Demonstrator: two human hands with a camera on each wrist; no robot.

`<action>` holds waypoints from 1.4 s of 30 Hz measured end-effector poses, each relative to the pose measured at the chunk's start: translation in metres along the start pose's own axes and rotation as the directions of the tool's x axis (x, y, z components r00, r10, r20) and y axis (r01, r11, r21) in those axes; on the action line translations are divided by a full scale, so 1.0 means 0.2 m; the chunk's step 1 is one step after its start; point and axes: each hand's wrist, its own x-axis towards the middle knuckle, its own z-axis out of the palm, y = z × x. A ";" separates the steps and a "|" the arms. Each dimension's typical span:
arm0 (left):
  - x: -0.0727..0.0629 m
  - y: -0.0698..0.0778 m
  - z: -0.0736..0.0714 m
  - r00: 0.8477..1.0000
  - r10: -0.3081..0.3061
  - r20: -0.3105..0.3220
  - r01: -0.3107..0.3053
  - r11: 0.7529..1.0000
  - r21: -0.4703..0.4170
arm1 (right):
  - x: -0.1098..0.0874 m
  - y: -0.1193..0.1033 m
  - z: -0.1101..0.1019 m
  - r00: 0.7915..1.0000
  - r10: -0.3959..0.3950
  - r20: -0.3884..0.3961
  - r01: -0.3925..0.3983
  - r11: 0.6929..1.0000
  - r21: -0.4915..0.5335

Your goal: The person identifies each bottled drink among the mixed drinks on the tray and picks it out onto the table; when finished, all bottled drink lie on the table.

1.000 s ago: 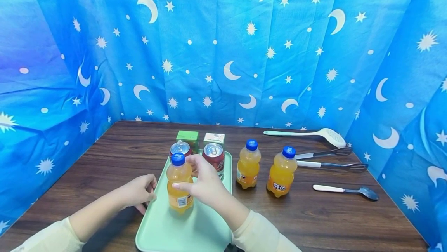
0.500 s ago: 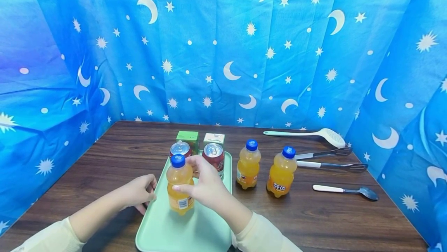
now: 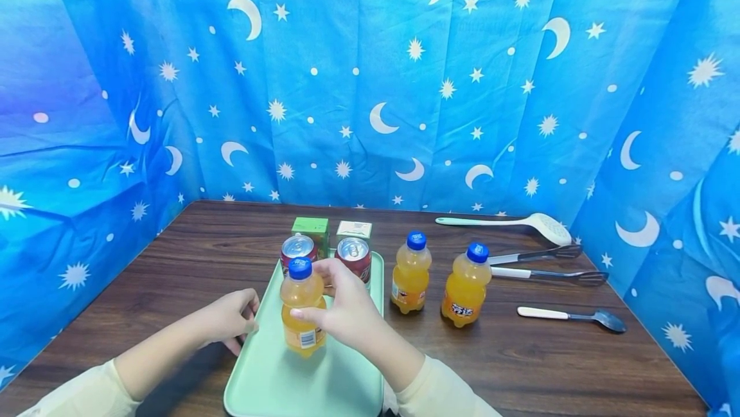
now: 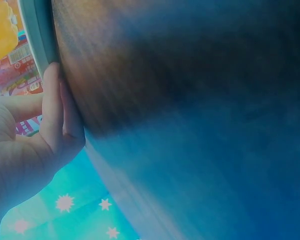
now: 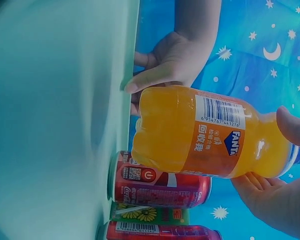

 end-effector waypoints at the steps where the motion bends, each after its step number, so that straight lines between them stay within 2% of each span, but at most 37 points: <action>1: 0.00 0.00 0.00 1.000 0.001 0.001 -0.001 1.000 0.001 | 0.00 0.00 0.00 1.000 0.000 0.000 0.000 1.000 0.003; 25: 0.00 -0.01 0.00 1.000 0.009 -0.003 -0.009 1.000 0.000 | -0.05 -0.02 -0.04 1.000 -0.015 0.016 0.014 0.999 0.046; 42: 0.01 -0.01 0.01 1.000 0.001 0.000 -0.001 1.000 0.000 | -0.09 -0.03 -0.06 0.999 -0.035 -0.003 0.035 0.999 0.007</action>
